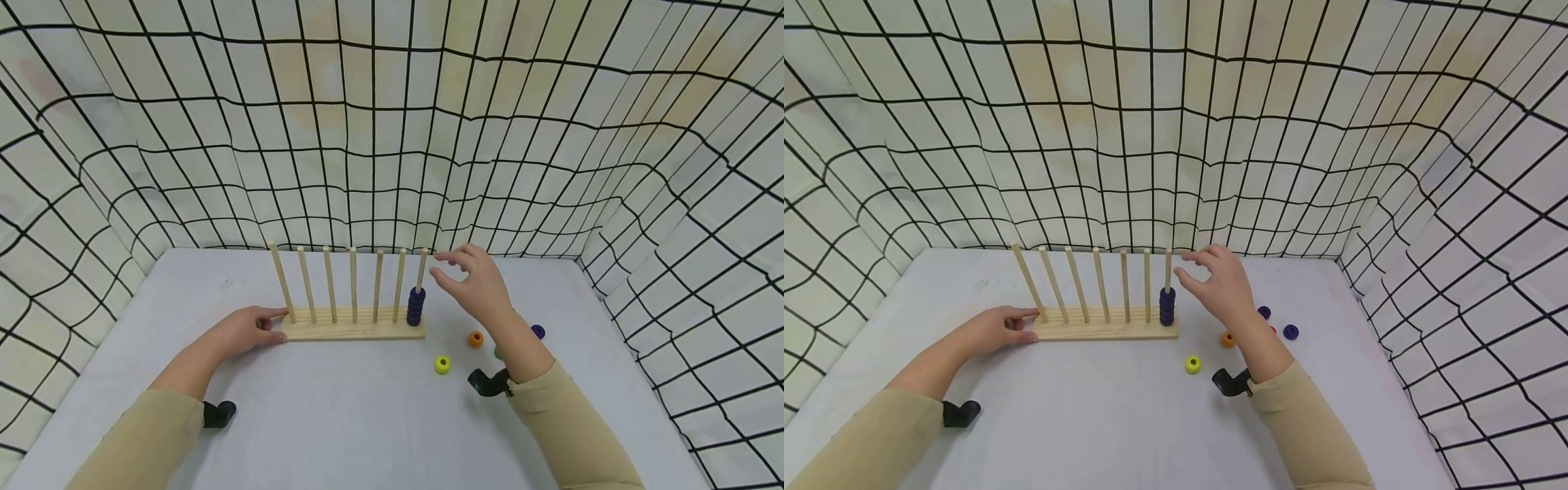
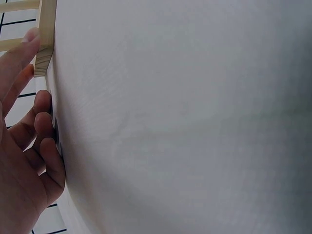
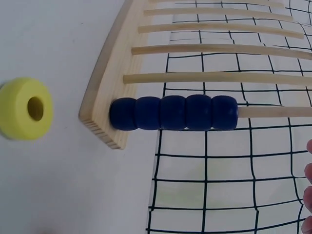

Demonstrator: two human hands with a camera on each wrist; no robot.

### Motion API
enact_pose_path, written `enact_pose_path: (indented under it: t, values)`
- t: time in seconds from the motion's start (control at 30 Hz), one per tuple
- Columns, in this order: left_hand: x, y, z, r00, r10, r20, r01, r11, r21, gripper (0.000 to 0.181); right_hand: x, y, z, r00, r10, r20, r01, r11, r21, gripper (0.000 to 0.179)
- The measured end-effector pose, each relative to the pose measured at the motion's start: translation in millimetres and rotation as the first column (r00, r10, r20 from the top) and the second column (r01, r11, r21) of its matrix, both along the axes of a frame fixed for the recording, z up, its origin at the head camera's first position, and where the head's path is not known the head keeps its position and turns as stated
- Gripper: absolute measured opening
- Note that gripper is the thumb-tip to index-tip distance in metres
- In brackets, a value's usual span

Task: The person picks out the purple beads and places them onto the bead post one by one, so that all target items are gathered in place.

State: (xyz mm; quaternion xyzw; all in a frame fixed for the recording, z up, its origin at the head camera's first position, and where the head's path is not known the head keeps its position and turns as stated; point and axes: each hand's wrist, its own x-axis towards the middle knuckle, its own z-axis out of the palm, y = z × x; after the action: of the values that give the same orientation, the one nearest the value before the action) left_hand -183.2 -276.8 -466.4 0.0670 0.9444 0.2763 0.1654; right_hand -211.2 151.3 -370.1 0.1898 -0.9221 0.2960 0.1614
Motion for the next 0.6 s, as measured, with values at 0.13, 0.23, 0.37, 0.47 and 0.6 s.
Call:
enact_pose_path:
  t: [0.13, 0.23, 0.37, 0.47, 0.6]
  values:
    - [0.2, 0.3, 1.1, 1.000, -0.002, 0.002, 0.002, 1.000, 0.004, 0.070, 1.1, 8, -3.7, 0.999, -0.008, 0.031, 0.007, 1.000, 0.017, 0.032]
    - [0.4, 0.4, 1.6, 1.000, -0.001, 0.007, 0.001, 1.000, 0.007, 0.069, 1.5, 16, -7.2, 0.998, -0.022, 0.057, 0.020, 0.999, 0.034, 0.033]
    - [0.4, 0.1, 2.4, 1.000, -0.007, 0.005, 0.007, 1.000, 0.007, 0.068, 3.0, 26, -11.0, 0.996, -0.045, 0.080, 0.041, 0.998, 0.051, 0.033]
    - [0.6, 0.3, 1.9, 1.000, -0.011, 0.002, 0.011, 1.000, -0.001, 0.069, 4.6, 34, -13.9, 0.994, -0.062, 0.088, 0.057, 0.997, 0.060, 0.033]
    - [0.9, 1.0, 1.3, 1.000, -0.005, 0.003, 0.005, 1.000, -0.012, 0.069, 5.5, 46, -18.2, 0.994, -0.071, 0.088, 0.065, 0.995, 0.070, 0.034]
